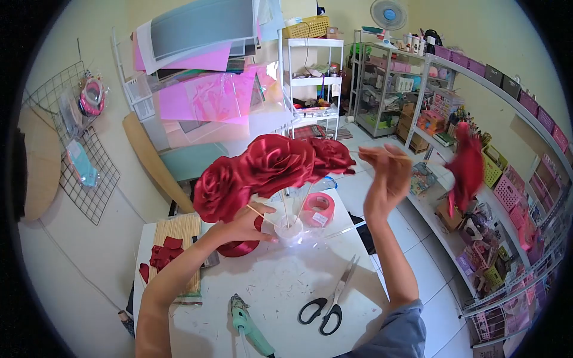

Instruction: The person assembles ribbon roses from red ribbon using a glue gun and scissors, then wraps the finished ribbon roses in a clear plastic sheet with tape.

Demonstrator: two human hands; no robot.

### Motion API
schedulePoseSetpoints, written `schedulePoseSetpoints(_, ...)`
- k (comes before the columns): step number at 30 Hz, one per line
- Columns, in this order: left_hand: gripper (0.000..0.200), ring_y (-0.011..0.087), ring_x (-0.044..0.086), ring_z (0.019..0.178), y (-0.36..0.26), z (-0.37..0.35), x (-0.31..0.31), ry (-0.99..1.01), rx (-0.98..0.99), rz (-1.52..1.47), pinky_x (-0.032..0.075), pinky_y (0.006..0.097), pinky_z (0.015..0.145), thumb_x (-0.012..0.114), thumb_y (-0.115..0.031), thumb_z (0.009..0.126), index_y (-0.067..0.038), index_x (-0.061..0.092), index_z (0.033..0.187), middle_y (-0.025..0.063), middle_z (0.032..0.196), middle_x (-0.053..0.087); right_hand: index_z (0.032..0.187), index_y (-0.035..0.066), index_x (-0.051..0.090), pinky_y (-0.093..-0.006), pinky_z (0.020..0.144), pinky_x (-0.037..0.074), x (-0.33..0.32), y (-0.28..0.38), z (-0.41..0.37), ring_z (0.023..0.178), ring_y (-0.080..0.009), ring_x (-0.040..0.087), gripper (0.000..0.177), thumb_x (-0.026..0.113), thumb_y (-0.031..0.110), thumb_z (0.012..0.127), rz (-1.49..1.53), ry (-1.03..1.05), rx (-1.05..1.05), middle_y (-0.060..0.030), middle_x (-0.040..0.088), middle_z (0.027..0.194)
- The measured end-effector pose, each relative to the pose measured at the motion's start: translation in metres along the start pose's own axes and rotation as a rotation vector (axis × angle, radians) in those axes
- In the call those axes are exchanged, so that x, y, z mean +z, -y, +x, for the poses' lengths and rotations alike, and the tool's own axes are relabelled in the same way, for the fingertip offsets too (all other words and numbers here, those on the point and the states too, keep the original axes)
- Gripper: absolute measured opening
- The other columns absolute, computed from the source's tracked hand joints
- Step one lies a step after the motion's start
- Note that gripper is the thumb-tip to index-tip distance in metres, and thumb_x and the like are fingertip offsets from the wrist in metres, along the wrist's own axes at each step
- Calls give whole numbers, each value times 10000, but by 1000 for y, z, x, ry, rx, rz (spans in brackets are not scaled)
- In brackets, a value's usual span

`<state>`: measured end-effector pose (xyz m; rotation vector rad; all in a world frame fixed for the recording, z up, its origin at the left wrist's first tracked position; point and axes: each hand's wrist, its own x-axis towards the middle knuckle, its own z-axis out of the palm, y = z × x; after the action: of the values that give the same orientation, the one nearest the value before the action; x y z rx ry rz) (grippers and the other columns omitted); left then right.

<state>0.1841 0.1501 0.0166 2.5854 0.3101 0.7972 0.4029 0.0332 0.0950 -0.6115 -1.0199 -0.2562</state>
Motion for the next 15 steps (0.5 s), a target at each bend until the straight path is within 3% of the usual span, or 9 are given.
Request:
schedulePoseSetpoints(2, 535, 220, 443, 940, -24, 10, -19, 404, -513, 41, 328, 308, 829, 651, -454, 585, -60, 541, 929, 105, 933, 529, 965, -4, 377, -312, 628, 470, -10, 17, -14, 716, -232, 569, 151, 394, 57, 828, -36, 69, -100, -156, 539, 779)
schedulePoseSetpoints(5, 538, 221, 484, 887, 78, -26, 44, 32, -48, -157, 317, 323, 836, 579, -496, 630, -134, 528, 1026, 68, 930, 556, 970, 4, 346, -348, 595, 476, -22, 49, -23, 660, -261, 569, 142, 354, 56, 838, -120, 212, -399, -173, 543, 737)
schedulePoseSetpoints(7, 635, 223, 492, 912, 7, 10, 0, 343, -218, 65, 294, 330, 821, 627, -477, 565, -138, 484, 1083, 82, 1008, 531, 976, 4, 343, -349, 591, 475, -27, 56, -23, 647, -258, 567, 147, 353, 58, 839, -128, 252, -433, -173, 545, 740)
schedulePoseSetpoints(10, 727, 204, 506, 915, -17, 17, -7, 434, -231, 119, 263, 336, 806, 601, -550, 513, -174, 462, 1119, 86, 1006, 543, 967, -3, 362, -325, 626, 456, -21, 55, -32, 658, -222, 557, 139, 350, 52, 840, -154, 241, -267, -155, 543, 735)
schedulePoseSetpoints(12, 709, 224, 529, 819, -25, 21, -14, 449, -220, 119, 313, 327, 795, 621, -549, 528, -163, 479, 1106, 65, 971, 566, 940, -5, 387, -288, 671, 421, -18, 40, -49, 698, -179, 541, 119, 349, 53, 843, -197, 264, 202, -135, 534, 746)
schedulePoseSetpoints(15, 708, 217, 531, 825, -16, 18, -10, 399, -209, 177, 291, 348, 807, 631, -568, 501, -170, 507, 1074, 42, 952, 575, 905, 2, 396, -247, 656, 385, -8, 18, -81, 669, -136, 497, 89, 364, 54, 841, -5, 316, 432, -80, 476, 725)
